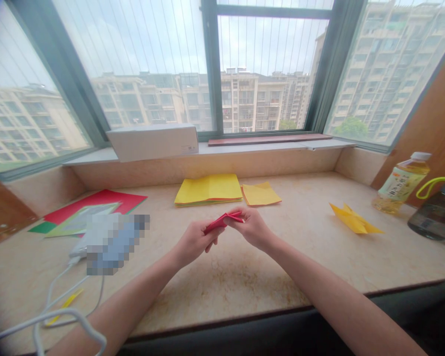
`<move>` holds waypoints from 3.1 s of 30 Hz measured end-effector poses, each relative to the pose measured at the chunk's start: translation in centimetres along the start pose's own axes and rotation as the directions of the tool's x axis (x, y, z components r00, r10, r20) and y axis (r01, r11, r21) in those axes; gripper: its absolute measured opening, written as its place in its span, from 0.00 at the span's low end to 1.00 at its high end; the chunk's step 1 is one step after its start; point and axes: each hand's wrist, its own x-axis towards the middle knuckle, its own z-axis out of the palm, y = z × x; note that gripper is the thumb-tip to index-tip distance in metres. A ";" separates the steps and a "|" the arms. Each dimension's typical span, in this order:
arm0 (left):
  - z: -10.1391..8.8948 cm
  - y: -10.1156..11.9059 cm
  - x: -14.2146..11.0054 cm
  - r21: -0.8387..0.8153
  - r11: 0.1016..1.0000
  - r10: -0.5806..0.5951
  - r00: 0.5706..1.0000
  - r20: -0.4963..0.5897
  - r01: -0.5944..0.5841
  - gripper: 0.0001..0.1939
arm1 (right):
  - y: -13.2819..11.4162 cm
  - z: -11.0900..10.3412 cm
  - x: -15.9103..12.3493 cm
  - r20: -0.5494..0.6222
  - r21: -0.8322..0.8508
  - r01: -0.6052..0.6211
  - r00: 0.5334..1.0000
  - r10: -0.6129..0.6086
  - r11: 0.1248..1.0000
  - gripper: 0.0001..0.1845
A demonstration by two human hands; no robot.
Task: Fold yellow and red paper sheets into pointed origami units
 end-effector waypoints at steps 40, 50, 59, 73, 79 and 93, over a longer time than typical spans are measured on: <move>-0.9 -0.4 -0.3 0.262 0.946 0.208 0.977 -0.047 -0.189 0.21 | 0.3 -1.2 -0.1 -0.016 -0.324 0.112 0.992 -0.124 0.939 0.12; -0.9 -0.4 -0.2 0.035 0.995 0.093 0.993 -0.066 -0.091 0.24 | 0.6 -1.9 0.3 -0.039 -0.360 0.167 0.980 -0.193 0.918 0.17; -1.0 -0.2 -0.1 -0.013 0.997 0.067 0.986 -0.152 -0.070 0.25 | 0.0 -2.1 0.4 -0.040 -0.336 0.089 0.993 -0.108 0.938 0.22; -0.8 -1.0 0.3 -0.055 0.995 0.069 0.975 -0.212 -0.082 0.22 | -0.3 -2.4 0.5 -0.081 -0.315 0.030 0.995 -0.058 0.949 0.27; -1.2 -1.5 0.4 0.316 0.915 0.337 0.906 -0.258 -0.250 0.25 | -0.5 -2.3 0.4 -0.048 -0.334 -0.080 0.997 0.067 0.939 0.28; -1.0 -0.6 0.4 0.199 0.972 0.161 0.975 -0.154 -0.129 0.21 | 0.2 -1.5 0.4 -0.091 -0.307 0.120 0.984 -0.155 0.944 0.20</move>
